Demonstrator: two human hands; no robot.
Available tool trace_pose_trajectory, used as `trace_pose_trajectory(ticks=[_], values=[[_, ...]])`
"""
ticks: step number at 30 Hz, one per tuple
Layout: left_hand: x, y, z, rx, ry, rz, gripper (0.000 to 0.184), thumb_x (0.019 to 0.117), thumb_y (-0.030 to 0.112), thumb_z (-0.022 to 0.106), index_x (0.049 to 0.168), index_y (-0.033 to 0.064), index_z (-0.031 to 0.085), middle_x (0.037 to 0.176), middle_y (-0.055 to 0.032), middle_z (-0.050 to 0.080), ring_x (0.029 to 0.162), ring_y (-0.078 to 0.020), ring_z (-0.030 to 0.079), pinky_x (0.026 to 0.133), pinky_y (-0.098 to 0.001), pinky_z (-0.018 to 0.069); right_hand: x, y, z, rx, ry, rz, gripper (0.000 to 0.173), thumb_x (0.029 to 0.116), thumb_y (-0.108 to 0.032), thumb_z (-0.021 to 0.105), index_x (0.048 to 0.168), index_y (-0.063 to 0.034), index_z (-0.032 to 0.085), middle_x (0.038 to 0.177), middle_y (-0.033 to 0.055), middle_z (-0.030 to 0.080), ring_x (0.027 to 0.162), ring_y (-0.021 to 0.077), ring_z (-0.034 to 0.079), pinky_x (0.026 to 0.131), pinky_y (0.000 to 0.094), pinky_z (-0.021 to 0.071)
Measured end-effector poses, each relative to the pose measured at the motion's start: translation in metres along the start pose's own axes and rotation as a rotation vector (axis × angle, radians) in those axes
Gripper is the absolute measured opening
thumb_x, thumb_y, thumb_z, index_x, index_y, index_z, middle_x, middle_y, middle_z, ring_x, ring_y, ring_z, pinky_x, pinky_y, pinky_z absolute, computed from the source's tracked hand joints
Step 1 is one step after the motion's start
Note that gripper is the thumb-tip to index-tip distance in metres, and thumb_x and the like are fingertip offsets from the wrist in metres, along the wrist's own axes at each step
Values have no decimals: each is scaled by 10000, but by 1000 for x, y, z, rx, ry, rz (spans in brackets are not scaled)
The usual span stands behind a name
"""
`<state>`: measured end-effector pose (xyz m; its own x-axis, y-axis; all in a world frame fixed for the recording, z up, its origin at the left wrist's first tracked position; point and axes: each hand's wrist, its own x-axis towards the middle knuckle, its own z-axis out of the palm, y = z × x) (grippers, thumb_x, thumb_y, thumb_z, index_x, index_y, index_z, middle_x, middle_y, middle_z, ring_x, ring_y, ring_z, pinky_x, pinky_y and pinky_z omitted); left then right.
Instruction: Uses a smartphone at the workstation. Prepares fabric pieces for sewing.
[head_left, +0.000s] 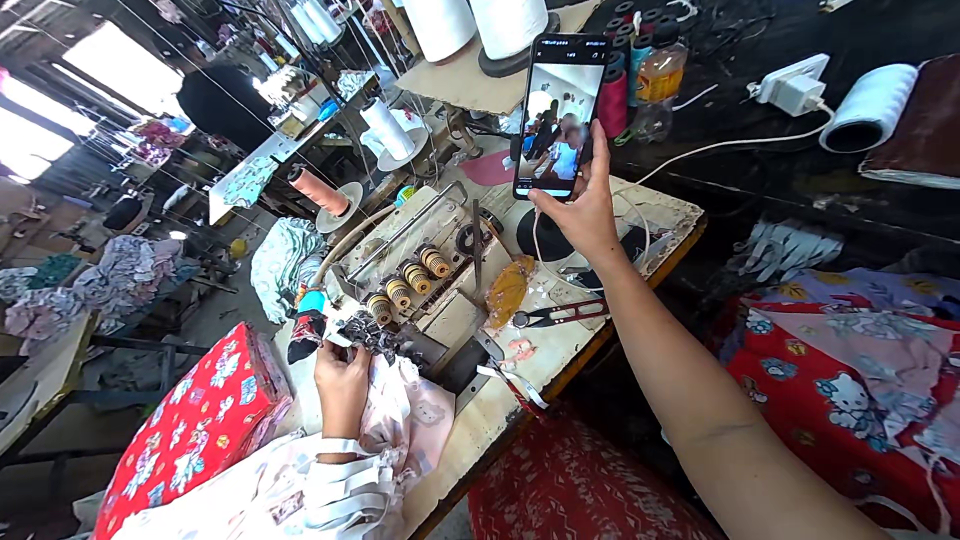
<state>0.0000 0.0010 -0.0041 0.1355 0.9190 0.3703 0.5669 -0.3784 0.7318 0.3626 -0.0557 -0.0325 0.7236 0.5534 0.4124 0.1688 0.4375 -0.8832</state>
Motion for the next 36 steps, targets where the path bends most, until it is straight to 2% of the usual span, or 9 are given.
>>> trace_pose_trajectory(ticks=[3, 6, 11, 14, 17, 20, 25, 31, 36], values=[[0, 1, 0, -2, -5, -2, 470, 849, -7, 661, 1274, -126, 501, 1051, -85, 651, 897, 76, 593, 807, -105, 483, 0, 1, -3, 47, -20, -4, 1044, 860, -123, 788, 1635, -63, 91, 1440, 203, 481, 1026, 177, 690, 813, 301, 615], [0, 2, 0, 0, 4, -4, 473, 852, -15, 660, 1278, -138, 494, 1048, -96, 648, 901, 75, 590, 807, -101, 477, 1, -2, -7, 45, -39, 9, 919, 919, -133, 706, 1631, -71, 128, 1402, 179, 510, 941, 128, 686, 790, 265, 598], [0, 2, 0, 13, 3, 12, 465, 853, -6, 657, 1268, -143, 498, 1043, -98, 648, 899, 77, 587, 807, -100, 474, 5, -4, -16, 47, -44, 39, 705, 964, -73, 554, 1600, -43, 253, 1401, 160, 511, 873, 86, 639, 773, 240, 554], [0, -1, 1, 2, 2, 16, 486, 849, -5, 661, 1285, -135, 492, 1070, -101, 655, 924, 73, 600, 828, -104, 484, 7, -6, -18, 31, -25, 49, 596, 1005, -79, 478, 1573, -17, 311, 1294, 159, 559, 867, 85, 622, 792, 244, 533], [0, 1, 1, 5, 6, 12, 495, 847, -10, 659, 1291, -141, 485, 1072, -107, 653, 932, 70, 601, 829, -104, 482, 8, -7, -17, 1, 8, 46, 540, 1018, -108, 438, 1545, -12, 372, 1278, 161, 576, 954, 113, 633, 829, 263, 528], [-1, 5, 1, 1, -3, -6, 505, 855, -11, 669, 1302, -146, 477, 1098, -125, 658, 951, 55, 609, 848, -116, 486, 8, -7, -15, -20, 35, 27, 507, 1026, -114, 439, 1519, -2, 407, 1214, 137, 585, 876, 82, 617, 778, 234, 519], [0, 3, 1, -5, 5, -6, 493, 853, -20, 667, 1296, -137, 484, 1090, -115, 655, 940, 64, 605, 838, -111, 487, 5, -6, -12, 36, -13, 26, 742, 932, -75, 662, 1567, -4, 286, 1373, 171, 504, 809, 87, 651, 714, 231, 572], [-1, 3, 1, -1, 5, -4, 466, 857, -25, 658, 1281, -136, 502, 1061, -99, 659, 911, 82, 595, 814, -97, 479, 1, -4, -5, 121, -77, 35, 1138, 787, 36, 791, 1635, -93, 43, 1515, 196, 432, 1060, 191, 703, 825, 307, 627], [-1, 2, 0, 1, -2, -12, 464, 857, -15, 665, 1278, -129, 505, 1059, -97, 660, 912, 78, 599, 819, -101, 482, 3, -2, 3, 74, -5, 16, 1156, 776, -14, 836, 1633, -73, 63, 1546, 198, 421, 1239, 194, 630, 962, 311, 580]])
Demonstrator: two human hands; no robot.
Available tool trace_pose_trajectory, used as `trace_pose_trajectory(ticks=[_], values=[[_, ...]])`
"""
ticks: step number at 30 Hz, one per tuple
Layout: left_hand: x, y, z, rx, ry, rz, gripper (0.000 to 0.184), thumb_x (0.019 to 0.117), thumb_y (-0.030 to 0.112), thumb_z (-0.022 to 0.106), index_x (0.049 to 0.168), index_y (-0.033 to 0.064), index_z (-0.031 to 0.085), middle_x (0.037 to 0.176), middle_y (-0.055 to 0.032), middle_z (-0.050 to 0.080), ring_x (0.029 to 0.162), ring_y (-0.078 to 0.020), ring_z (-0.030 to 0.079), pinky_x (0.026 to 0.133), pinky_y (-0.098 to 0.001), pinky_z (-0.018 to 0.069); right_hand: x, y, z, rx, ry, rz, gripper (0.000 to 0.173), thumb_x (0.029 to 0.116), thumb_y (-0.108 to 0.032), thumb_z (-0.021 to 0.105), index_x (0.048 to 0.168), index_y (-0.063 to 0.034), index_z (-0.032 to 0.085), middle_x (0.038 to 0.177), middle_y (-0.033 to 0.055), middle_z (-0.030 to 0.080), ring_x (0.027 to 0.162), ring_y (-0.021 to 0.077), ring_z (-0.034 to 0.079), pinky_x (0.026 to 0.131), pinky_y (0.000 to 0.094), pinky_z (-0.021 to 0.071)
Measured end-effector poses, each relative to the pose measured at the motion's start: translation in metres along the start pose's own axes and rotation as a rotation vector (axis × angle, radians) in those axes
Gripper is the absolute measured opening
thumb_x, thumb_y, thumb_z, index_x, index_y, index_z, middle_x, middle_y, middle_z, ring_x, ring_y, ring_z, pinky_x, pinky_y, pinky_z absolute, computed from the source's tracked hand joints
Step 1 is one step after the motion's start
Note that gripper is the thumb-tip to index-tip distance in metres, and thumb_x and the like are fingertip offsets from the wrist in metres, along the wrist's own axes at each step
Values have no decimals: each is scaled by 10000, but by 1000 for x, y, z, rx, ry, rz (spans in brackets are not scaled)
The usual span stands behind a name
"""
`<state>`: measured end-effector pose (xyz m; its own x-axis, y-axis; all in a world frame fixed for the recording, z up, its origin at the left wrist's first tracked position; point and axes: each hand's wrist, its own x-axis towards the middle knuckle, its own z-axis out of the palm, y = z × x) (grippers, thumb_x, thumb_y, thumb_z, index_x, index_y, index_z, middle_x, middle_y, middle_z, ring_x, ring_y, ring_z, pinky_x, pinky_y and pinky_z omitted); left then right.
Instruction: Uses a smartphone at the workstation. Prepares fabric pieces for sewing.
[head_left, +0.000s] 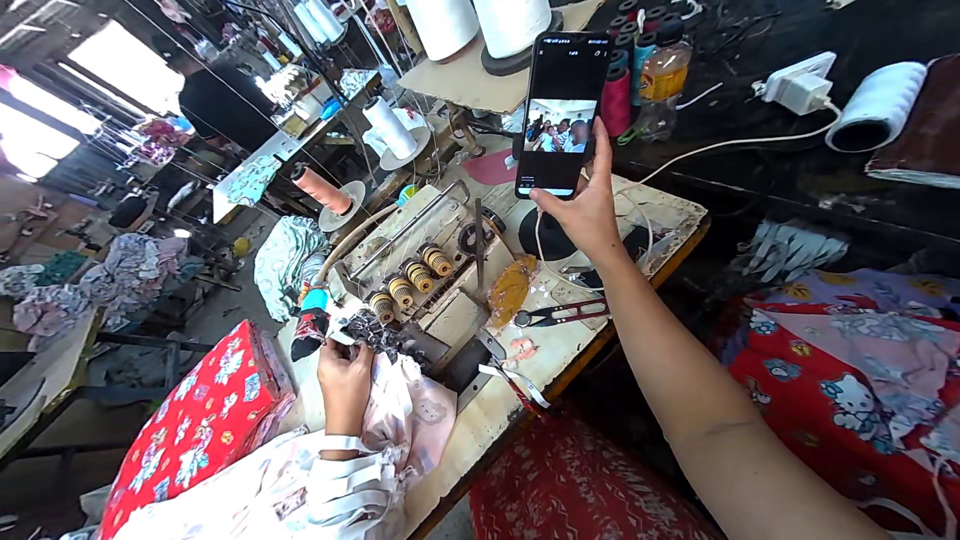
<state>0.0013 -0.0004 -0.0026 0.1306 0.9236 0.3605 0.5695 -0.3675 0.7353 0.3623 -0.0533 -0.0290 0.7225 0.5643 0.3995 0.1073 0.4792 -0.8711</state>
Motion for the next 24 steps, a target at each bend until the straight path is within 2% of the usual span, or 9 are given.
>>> trace_pose_trajectory(ticks=[5, 7, 8, 10, 12, 14, 20, 24], values=[[1, -1, -1, 20, 8, -1, 460, 853, -8, 668, 1271, -123, 514, 1048, -96, 658, 896, 73, 596, 806, -102, 480, -1, 1, -2, 17, -24, -4, 1145, 796, -32, 826, 1635, -81, 49, 1575, 190, 372, 1244, 184, 624, 948, 297, 588], [1, -1, -1, 28, 7, -3, 457, 854, -2, 671, 1271, -115, 520, 1041, -91, 661, 891, 70, 596, 799, -106, 480, -2, -1, -5, 38, -40, 13, 1105, 826, -59, 802, 1637, -96, 52, 1541, 175, 417, 1132, 165, 672, 875, 288, 608], [1, -2, -1, 33, 6, -4, 458, 856, -4, 671, 1274, -114, 519, 1043, -92, 661, 893, 68, 596, 801, -109, 480, -2, -1, -6, 53, -44, 14, 1058, 848, -62, 776, 1635, -92, 69, 1502, 172, 451, 1034, 157, 694, 812, 287, 619], [1, -2, -1, 31, 7, -4, 456, 856, -8, 668, 1273, -116, 518, 1047, -94, 660, 896, 65, 600, 805, -110, 483, -2, -4, -9, 47, -56, 19, 936, 903, -84, 697, 1629, -70, 106, 1483, 162, 457, 965, 124, 687, 780, 263, 606], [1, -1, 0, 18, 3, 2, 471, 861, -14, 665, 1289, -130, 506, 1084, -129, 660, 930, 45, 608, 835, -126, 490, -1, -5, -14, 7, -57, 21, 833, 933, -88, 637, 1617, -38, 164, 1483, 173, 453, 976, 117, 664, 804, 259, 580], [1, -1, 0, 12, -1, 4, 477, 861, -12, 672, 1291, -133, 506, 1099, -141, 663, 943, 38, 614, 846, -132, 493, 1, -5, -17, -16, -50, 12, 779, 931, -74, 601, 1604, -20, 213, 1427, 161, 493, 960, 99, 642, 807, 243, 557], [1, -3, 0, 8, 3, 3, 465, 859, -4, 675, 1277, -127, 510, 1060, -106, 664, 909, 57, 605, 813, -121, 491, 7, -4, -23, -16, -55, 2, 698, 895, 7, 540, 1552, 19, 306, 1280, 153, 560, 886, 72, 639, 780, 214, 549], [1, -2, 0, 5, 5, 8, 478, 849, -11, 671, 1280, -129, 503, 1067, -110, 662, 916, 59, 607, 822, -117, 490, 10, -3, -24, -53, -20, -1, 611, 932, -18, 552, 1512, 40, 370, 1182, 131, 571, 792, 59, 609, 733, 207, 535]])
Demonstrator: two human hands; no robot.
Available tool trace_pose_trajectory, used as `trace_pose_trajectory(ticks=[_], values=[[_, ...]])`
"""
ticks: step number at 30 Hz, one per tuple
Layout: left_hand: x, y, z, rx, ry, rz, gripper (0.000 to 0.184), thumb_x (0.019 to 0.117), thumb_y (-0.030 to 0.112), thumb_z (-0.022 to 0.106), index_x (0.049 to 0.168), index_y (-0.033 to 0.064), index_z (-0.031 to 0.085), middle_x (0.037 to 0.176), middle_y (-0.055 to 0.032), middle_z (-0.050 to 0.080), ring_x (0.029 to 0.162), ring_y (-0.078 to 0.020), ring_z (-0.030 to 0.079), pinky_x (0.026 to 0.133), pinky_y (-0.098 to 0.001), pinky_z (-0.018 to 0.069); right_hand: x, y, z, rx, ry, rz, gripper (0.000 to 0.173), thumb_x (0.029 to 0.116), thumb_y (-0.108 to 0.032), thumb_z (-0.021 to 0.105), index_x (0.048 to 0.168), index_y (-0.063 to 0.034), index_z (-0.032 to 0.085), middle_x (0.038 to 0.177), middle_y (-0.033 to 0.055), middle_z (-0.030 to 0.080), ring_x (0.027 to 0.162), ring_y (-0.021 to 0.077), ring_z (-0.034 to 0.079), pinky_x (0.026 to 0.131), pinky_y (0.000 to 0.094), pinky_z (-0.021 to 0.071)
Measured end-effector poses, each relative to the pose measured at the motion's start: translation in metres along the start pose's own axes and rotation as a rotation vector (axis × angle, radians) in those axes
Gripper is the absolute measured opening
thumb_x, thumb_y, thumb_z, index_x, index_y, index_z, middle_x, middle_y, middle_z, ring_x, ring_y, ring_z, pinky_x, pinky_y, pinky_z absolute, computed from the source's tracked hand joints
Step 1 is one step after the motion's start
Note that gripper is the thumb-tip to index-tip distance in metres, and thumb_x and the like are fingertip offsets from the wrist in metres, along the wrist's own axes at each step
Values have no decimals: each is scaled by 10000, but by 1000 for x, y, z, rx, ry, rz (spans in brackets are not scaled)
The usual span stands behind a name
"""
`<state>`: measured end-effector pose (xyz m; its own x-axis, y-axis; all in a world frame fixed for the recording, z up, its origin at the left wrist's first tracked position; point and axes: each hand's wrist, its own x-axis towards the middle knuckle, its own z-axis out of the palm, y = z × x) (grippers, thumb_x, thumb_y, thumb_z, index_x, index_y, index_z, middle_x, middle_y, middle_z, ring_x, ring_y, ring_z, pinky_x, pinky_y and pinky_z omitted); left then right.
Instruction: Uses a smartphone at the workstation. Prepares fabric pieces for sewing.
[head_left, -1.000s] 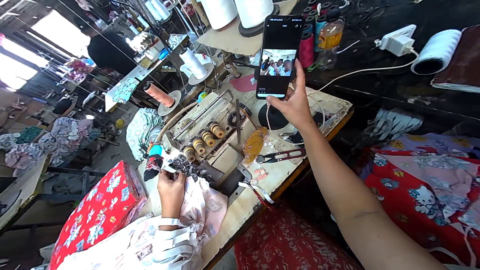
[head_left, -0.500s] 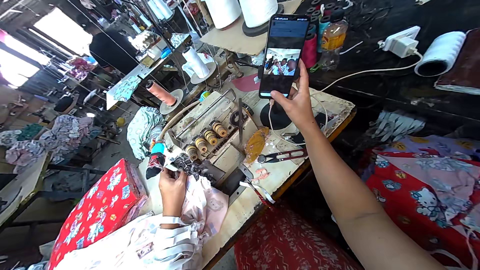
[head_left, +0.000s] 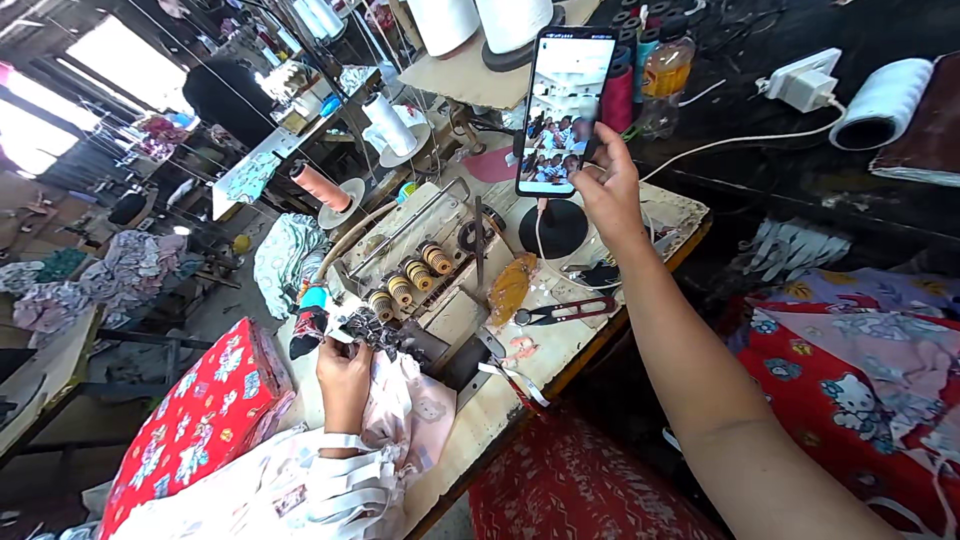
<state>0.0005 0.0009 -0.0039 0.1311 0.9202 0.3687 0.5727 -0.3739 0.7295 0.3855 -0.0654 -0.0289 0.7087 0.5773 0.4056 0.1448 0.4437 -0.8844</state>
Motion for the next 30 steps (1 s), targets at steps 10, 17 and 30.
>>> trace_pose_trajectory(ticks=[10, 17, 30], values=[[1, -3, 0, -14, -3, 9, 467, 853, -15, 671, 1275, -129, 507, 1065, -100, 665, 918, 63, 613, 829, -114, 494, 4, 0, -2, 26, 32, 8, 411, 1088, -213, 437, 1427, 13, 489, 1164, 97, 662, 921, 74, 668, 804, 267, 564], [1, -1, 0, -3, -4, -2, 462, 856, -11, 667, 1276, -123, 509, 1057, -100, 664, 913, 60, 611, 821, -118, 494, 3, -1, -2, 65, 19, 18, 413, 1106, -231, 374, 1426, 7, 481, 1207, 93, 631, 874, 72, 674, 776, 266, 578], [0, 0, 0, -12, -2, 6, 463, 850, -20, 665, 1271, -132, 505, 1057, -99, 663, 915, 64, 608, 822, -112, 491, 2, 1, -2, -10, -19, 6, 633, 887, -7, 580, 1491, 19, 391, 1266, 135, 596, 793, 64, 634, 719, 221, 553]])
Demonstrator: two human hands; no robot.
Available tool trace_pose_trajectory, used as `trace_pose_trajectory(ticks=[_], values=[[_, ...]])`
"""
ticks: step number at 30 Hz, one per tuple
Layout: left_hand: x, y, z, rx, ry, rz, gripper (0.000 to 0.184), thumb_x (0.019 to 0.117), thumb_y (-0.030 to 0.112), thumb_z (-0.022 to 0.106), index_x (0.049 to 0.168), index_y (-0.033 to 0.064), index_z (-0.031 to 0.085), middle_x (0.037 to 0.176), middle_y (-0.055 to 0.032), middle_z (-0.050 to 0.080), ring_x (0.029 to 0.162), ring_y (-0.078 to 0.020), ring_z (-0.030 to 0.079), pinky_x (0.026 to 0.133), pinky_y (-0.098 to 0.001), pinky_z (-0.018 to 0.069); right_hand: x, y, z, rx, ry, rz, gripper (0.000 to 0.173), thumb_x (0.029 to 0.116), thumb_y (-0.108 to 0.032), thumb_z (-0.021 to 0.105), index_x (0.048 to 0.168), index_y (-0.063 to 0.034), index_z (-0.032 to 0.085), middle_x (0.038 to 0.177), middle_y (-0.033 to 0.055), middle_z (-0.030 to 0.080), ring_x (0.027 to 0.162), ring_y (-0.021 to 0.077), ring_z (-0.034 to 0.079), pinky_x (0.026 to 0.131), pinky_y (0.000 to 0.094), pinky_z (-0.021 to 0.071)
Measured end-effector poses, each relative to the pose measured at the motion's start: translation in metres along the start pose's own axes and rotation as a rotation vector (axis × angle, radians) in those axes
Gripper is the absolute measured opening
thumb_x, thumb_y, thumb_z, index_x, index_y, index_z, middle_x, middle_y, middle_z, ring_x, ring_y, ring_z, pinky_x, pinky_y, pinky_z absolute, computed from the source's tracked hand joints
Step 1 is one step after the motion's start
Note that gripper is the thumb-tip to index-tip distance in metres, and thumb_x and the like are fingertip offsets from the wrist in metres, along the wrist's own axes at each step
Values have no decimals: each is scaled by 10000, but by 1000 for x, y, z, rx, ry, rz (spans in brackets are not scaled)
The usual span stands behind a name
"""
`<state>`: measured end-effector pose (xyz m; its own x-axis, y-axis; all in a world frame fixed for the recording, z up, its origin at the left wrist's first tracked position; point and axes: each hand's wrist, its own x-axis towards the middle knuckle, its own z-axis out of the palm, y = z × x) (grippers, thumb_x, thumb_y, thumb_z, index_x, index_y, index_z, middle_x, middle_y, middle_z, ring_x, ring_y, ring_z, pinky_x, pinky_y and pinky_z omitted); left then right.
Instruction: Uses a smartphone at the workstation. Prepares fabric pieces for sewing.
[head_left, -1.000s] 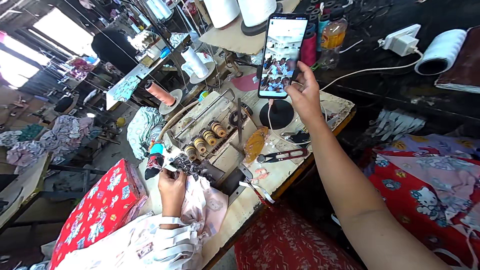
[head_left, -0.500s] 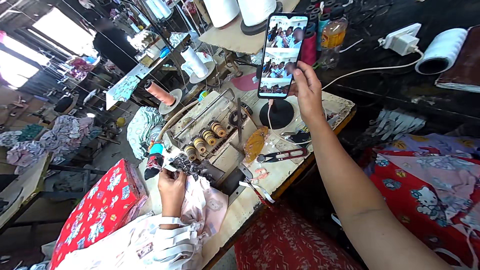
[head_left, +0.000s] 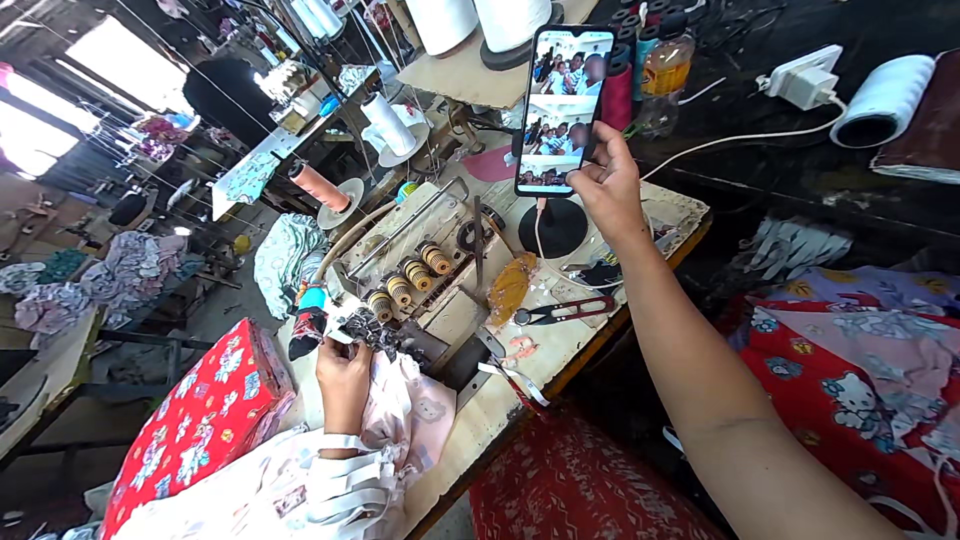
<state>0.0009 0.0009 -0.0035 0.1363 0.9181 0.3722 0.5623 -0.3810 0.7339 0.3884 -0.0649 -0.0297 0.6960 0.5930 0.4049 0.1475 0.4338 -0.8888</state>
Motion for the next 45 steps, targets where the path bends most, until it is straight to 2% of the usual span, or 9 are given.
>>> trace_pose_trajectory(ticks=[3, 7, 17, 19, 26, 31, 35, 38, 45], values=[[0, 1, 0, 4, 0, -4, 454, 850, -18, 663, 1262, -131, 509, 1042, -90, 663, 901, 72, 607, 813, -105, 489, 2, -2, 0, -7, 31, 4, 528, 960, -57, 565, 1463, 31, 435, 1165, 119, 617, 781, 80, 624, 708, 240, 542], [0, 0, 0, 3, -4, -8, 451, 860, -24, 659, 1270, -132, 505, 1054, -97, 661, 912, 69, 604, 820, -109, 488, 3, -2, 1, 0, 51, -4, 419, 1043, -138, 507, 1426, 28, 476, 1050, 82, 633, 837, 81, 651, 755, 263, 565], [0, 1, 0, 25, -3, -4, 456, 863, -9, 673, 1268, -136, 507, 1064, -109, 663, 922, 62, 604, 828, -115, 487, 3, -3, 0, 24, 38, -4, 395, 1096, -247, 414, 1391, -4, 515, 1132, 66, 640, 856, 55, 647, 747, 244, 556], [0, -1, -1, 25, -5, -6, 466, 869, -5, 668, 1286, -138, 506, 1092, -134, 663, 944, 42, 610, 848, -131, 491, 3, -2, 0, 29, 38, -10, 399, 1097, -249, 413, 1394, -1, 511, 1147, 73, 649, 892, 62, 659, 764, 253, 566], [0, -1, 0, 29, -2, -5, 456, 864, 0, 664, 1277, -124, 515, 1070, -117, 666, 925, 49, 613, 832, -125, 492, 3, -1, 0, 29, 37, -7, 400, 1096, -242, 413, 1402, -1, 502, 1135, 74, 640, 886, 62, 655, 763, 252, 564], [0, 0, 0, 18, 0, -3, 448, 859, -9, 664, 1267, -125, 520, 1063, -114, 668, 918, 56, 613, 824, -123, 495, 2, -1, 0, 46, 32, -5, 406, 1073, -216, 456, 1414, 2, 489, 1149, 81, 647, 904, 78, 673, 770, 262, 577], [0, -2, 0, 15, 1, 7, 452, 856, -5, 661, 1268, -124, 516, 1057, -106, 666, 908, 60, 609, 818, -120, 493, 0, -3, 2, -1, 36, -3, 534, 991, -199, 634, 1447, 11, 451, 1151, 90, 623, 776, 57, 623, 719, 223, 549], [0, -1, -1, 11, -5, 5, 447, 859, -10, 659, 1267, -122, 515, 1061, -89, 666, 913, 71, 608, 822, -111, 493, 0, -2, 4, -27, 36, 16, 672, 931, -230, 734, 1479, -11, 413, 1228, 102, 619, 794, 58, 637, 734, 227, 561], [0, -1, 0, 1, 3, -1, 433, 859, -16, 667, 1255, -119, 523, 1053, -86, 665, 906, 76, 603, 813, -106, 489, -1, 0, 11, -41, 84, -4, 767, 874, -231, 803, 1484, 11, 406, 1222, 120, 600, 775, 56, 619, 709, 207, 548]])
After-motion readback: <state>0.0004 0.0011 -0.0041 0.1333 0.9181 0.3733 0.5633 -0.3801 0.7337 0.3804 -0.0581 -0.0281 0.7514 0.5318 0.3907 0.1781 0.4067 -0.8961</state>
